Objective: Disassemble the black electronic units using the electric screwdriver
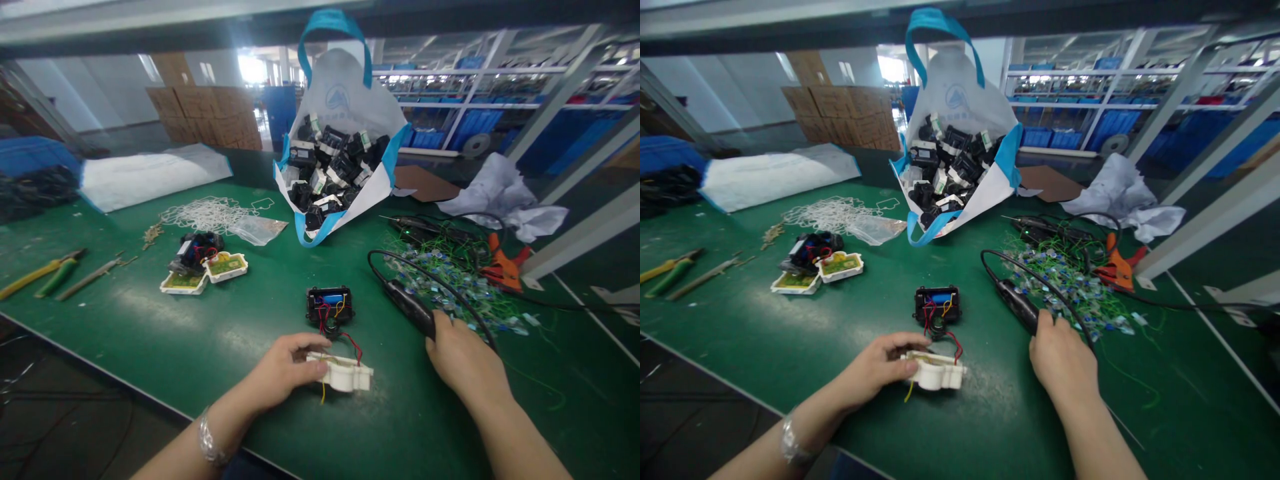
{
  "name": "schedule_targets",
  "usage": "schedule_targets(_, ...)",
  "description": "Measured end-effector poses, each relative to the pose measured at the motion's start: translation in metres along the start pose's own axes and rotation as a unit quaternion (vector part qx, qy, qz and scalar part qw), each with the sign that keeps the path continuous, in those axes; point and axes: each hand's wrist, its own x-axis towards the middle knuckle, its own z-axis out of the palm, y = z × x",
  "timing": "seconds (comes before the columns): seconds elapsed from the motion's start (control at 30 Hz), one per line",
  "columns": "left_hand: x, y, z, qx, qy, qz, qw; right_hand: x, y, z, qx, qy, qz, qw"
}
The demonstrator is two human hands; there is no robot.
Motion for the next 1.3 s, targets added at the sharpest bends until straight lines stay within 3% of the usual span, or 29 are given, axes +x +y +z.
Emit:
schedule_targets(0.1, 0.003, -0.005, 0.007, -0.178, 0.003, -0.046, 0.983, 0.000, 0.001, 0.001, 0.002, 0.004, -0.003, 1.000)
schedule_targets(0.27, 0.008, -0.006, 0.016, -0.326, 0.013, -0.141, 0.935, 0.000, 0.001, 0.002, 0.003, 0.012, -0.003, 1.000)
schedule_targets(0.43, 0.012, -0.004, 0.017, -0.387, -0.004, -0.186, 0.903, -0.001, -0.001, 0.001, -0.006, 0.002, -0.003, 1.000)
schedule_targets(0.67, 0.013, -0.007, 0.017, -0.375, 0.001, -0.197, 0.906, -0.001, -0.002, -0.001, 0.003, -0.007, -0.004, 1.000)
schedule_targets(0.73, 0.011, -0.007, 0.018, -0.355, 0.021, -0.174, 0.918, -0.002, -0.004, -0.001, 0.007, -0.009, -0.007, 1.000)
schedule_targets(0.8, 0.008, -0.006, 0.018, -0.293, 0.044, -0.110, 0.949, -0.003, -0.005, -0.001, 0.008, -0.008, -0.010, 1.000)
schedule_targets(0.87, 0.004, -0.005, 0.018, -0.173, 0.049, -0.022, 0.983, -0.003, -0.007, 0.000, 0.009, -0.002, -0.014, 1.000)
schedule_targets(0.93, -0.001, -0.005, 0.018, -0.030, 0.042, 0.045, 0.998, -0.004, -0.008, 0.001, 0.010, 0.007, -0.015, 1.000)
schedule_targets(1.03, -0.008, -0.011, 0.019, 0.116, 0.038, 0.101, 0.987, -0.005, -0.009, 0.001, 0.011, 0.017, -0.014, 1.000)
schedule_targets(1.13, -0.012, -0.019, 0.021, 0.187, 0.031, 0.156, 0.969, -0.006, -0.010, 0.000, 0.010, 0.025, -0.012, 1.000)
schedule_targets(1.3, -0.018, -0.024, 0.021, 0.262, 0.018, 0.160, 0.952, -0.007, -0.012, 0.004, 0.026, 0.052, -0.028, 0.998)
